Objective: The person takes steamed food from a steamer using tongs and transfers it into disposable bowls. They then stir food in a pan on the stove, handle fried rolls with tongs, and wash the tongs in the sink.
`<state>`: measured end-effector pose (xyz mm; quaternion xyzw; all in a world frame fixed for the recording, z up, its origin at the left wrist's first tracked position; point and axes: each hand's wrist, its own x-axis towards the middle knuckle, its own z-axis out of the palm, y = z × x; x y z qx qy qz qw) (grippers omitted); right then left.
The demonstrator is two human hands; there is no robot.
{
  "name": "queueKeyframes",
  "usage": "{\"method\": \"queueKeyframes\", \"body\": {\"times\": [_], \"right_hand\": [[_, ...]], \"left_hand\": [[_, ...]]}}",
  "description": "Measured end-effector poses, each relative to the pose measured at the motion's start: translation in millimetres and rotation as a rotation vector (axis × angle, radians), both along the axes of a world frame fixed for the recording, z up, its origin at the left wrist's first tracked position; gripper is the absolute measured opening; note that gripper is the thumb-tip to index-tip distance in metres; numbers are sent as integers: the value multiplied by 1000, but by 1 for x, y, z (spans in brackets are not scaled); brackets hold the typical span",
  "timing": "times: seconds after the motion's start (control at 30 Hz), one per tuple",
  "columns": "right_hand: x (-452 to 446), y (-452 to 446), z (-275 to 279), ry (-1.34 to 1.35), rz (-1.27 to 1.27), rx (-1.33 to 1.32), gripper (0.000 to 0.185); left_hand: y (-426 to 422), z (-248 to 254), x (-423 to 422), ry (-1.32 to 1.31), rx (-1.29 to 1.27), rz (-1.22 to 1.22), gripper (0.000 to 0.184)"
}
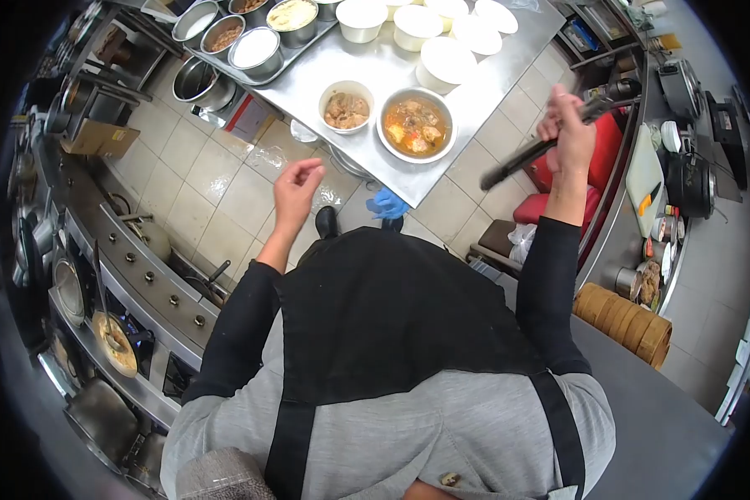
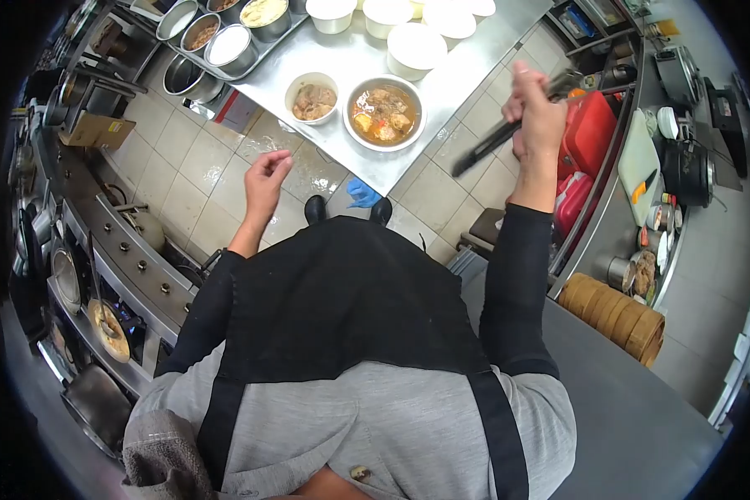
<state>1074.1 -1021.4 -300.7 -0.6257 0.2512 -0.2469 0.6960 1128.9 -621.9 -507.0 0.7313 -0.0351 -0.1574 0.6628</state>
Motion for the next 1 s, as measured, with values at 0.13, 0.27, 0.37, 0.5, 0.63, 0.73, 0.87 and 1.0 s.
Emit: {"method": "queueKeyframes", "body": {"times": [0.13,0.27,0.37,0.5,0.63,0.73,0.87,1.0], "right_hand": [[11,-5,-66,508,297,-232,19],[28,6,-120,693,461,-343,22],[35,12,-136,642,412,-213,21],[32,11,-135,637,440,-237,19],[25,3,-127,596,471,-238,18],[27,11,-97,590,474,-261,18],[33,17,-74,537,504,-295,19],[44,30,-54,503,523,-286,18]], "left_hand": [[-47,24,-13,586,-387,-7,22],[-102,30,-11,801,-569,28,22],[-119,30,-11,777,-544,115,25],[-118,26,-15,747,-534,132,25],[-115,34,-20,735,-520,103,24],[-108,48,-22,729,-545,68,24],[-100,75,-23,716,-598,63,23],[-92,83,-21,704,-672,98,23]]}}
